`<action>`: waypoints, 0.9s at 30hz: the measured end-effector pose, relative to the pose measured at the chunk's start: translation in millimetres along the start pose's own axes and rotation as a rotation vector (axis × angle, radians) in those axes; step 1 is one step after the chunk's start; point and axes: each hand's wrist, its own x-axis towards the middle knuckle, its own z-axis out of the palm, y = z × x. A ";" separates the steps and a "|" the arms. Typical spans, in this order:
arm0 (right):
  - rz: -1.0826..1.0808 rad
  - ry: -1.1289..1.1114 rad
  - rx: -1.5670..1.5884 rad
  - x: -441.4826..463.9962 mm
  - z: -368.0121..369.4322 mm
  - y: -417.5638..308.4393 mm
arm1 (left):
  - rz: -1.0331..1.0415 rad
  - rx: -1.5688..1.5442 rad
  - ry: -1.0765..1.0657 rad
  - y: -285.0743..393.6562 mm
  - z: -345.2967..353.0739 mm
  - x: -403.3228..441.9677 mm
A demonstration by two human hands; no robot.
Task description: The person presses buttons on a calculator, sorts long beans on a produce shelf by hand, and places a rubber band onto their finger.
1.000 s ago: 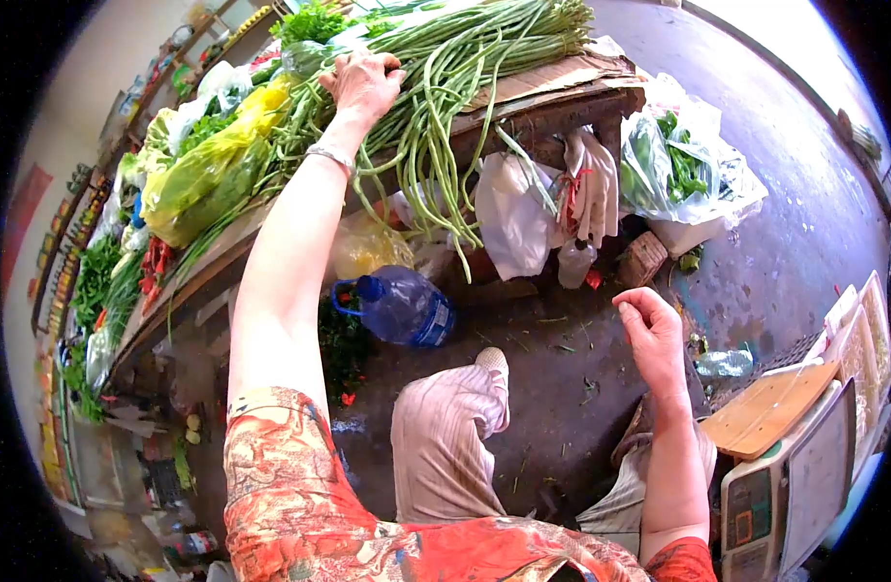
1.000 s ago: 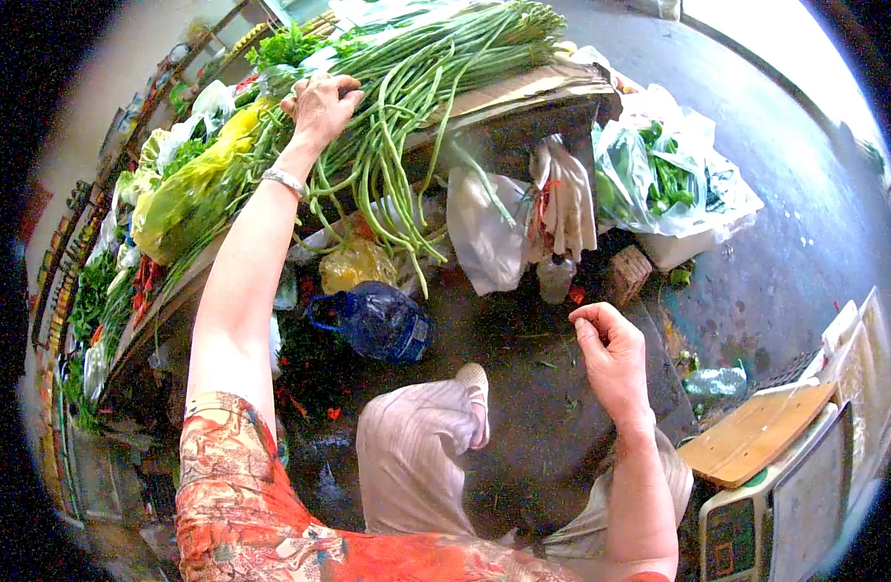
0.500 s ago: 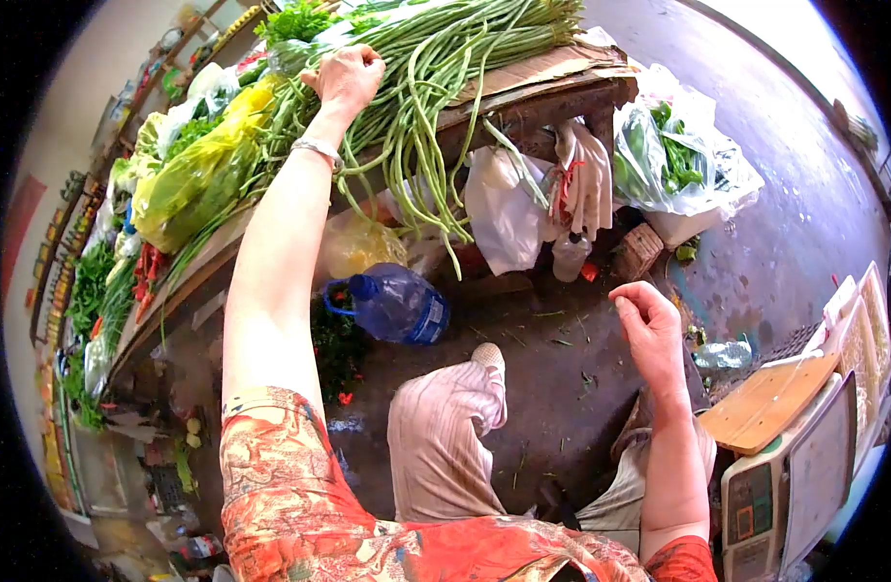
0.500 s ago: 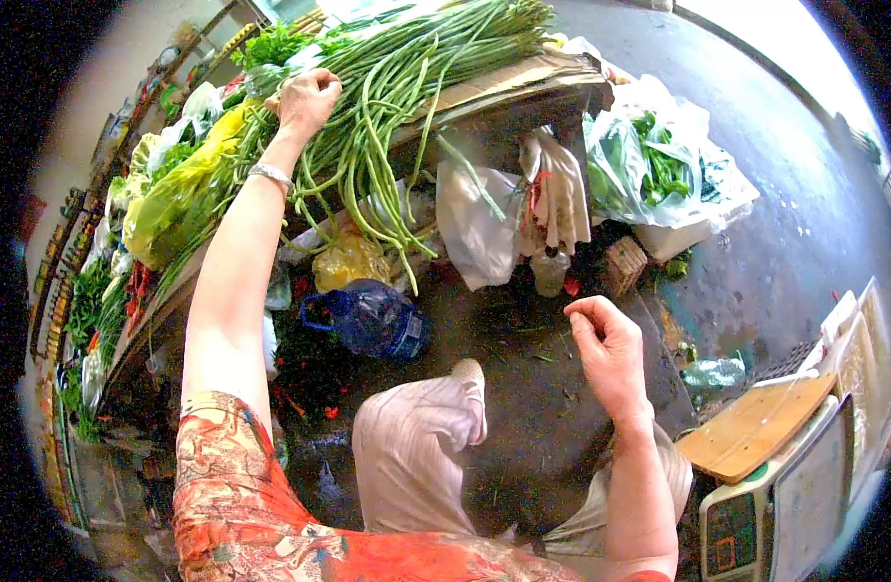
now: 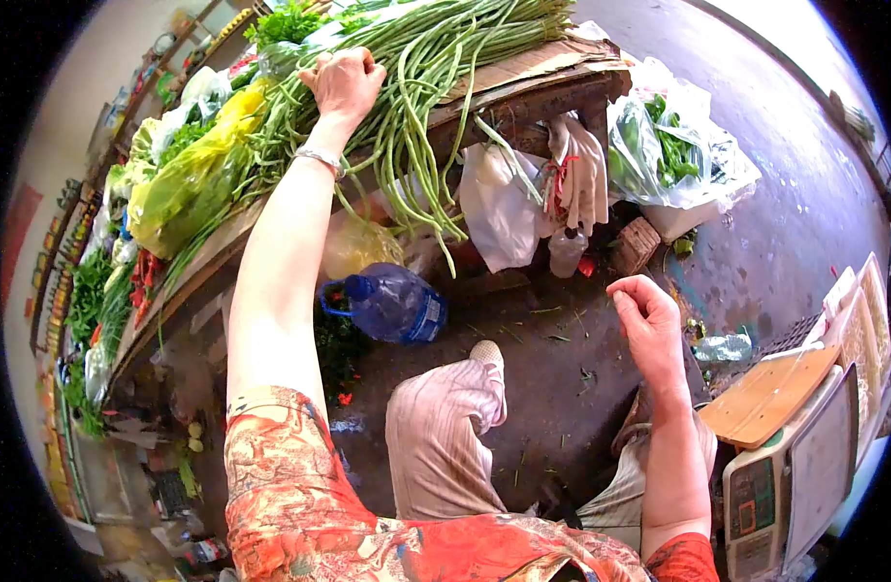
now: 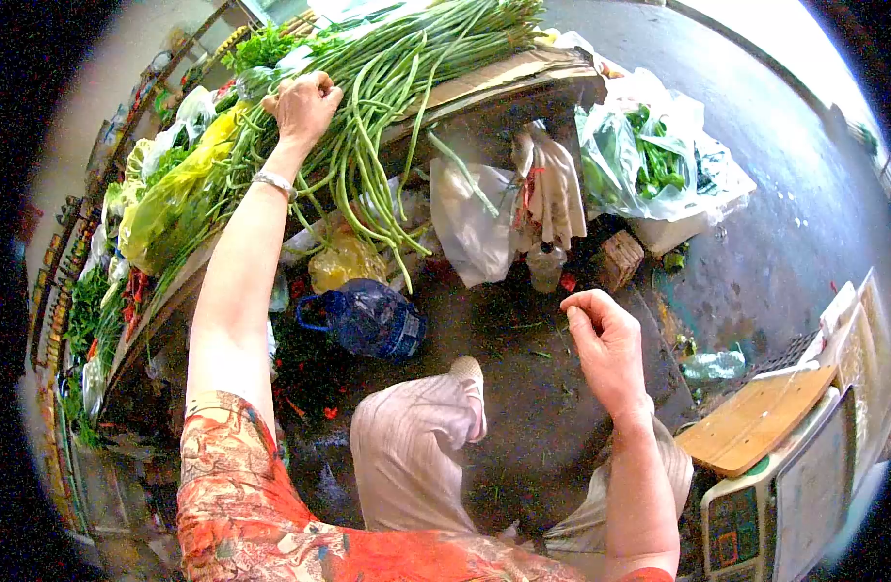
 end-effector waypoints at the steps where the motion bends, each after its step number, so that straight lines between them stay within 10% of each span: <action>1: -0.020 0.008 -0.007 0.2 0.1 1.2 | 0.001 0.001 0.000 -1.0 0.6 0.6; 19: -0.011 0.019 0.053 -0.6 -5.1 -1.0 | -0.186 -0.371 0.249 -0.6 12.4 1.4; 27: -0.021 0.018 0.021 0.2 -2.4 2.8 | 0.244 -0.410 -0.063 -10.9 -10.5 -2.7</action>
